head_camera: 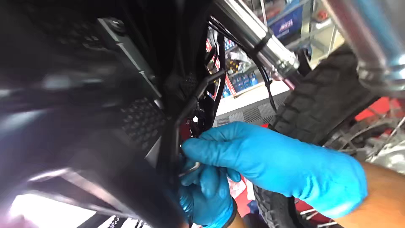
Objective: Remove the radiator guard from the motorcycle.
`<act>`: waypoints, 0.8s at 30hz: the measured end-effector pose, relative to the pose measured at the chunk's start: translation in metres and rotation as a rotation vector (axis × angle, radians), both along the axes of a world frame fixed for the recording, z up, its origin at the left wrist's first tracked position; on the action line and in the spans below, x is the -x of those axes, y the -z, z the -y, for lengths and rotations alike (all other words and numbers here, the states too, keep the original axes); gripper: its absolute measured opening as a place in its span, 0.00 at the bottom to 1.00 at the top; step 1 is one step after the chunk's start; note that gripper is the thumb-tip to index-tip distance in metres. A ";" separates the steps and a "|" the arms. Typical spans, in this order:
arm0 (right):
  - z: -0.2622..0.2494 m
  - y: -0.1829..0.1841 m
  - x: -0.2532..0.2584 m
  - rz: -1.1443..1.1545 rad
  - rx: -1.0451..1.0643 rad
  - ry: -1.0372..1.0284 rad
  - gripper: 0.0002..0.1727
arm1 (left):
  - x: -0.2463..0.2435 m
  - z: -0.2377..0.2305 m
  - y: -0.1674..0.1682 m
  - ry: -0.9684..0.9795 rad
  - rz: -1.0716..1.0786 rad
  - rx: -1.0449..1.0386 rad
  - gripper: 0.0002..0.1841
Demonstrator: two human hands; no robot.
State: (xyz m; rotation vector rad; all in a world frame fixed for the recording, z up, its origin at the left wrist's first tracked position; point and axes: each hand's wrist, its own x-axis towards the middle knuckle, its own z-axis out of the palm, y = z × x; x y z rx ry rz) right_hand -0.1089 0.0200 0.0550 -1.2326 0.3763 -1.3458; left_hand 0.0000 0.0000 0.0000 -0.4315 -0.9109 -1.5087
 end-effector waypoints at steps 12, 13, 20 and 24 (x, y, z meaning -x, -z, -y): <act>-0.016 -0.001 0.040 -0.688 0.795 0.923 0.14 | 0.008 -0.002 -0.008 -0.157 -0.193 -0.108 0.12; -0.015 0.000 0.039 -0.660 0.772 0.897 0.12 | 0.009 -0.003 -0.011 -0.159 -0.213 -0.105 0.13; -0.032 -0.014 0.023 -0.317 -0.005 0.320 0.13 | 0.001 0.014 0.021 -0.097 -0.040 0.075 0.19; -0.043 -0.018 0.020 -0.257 -0.109 0.274 0.13 | -0.001 -0.001 0.005 -0.066 -0.017 -0.119 0.19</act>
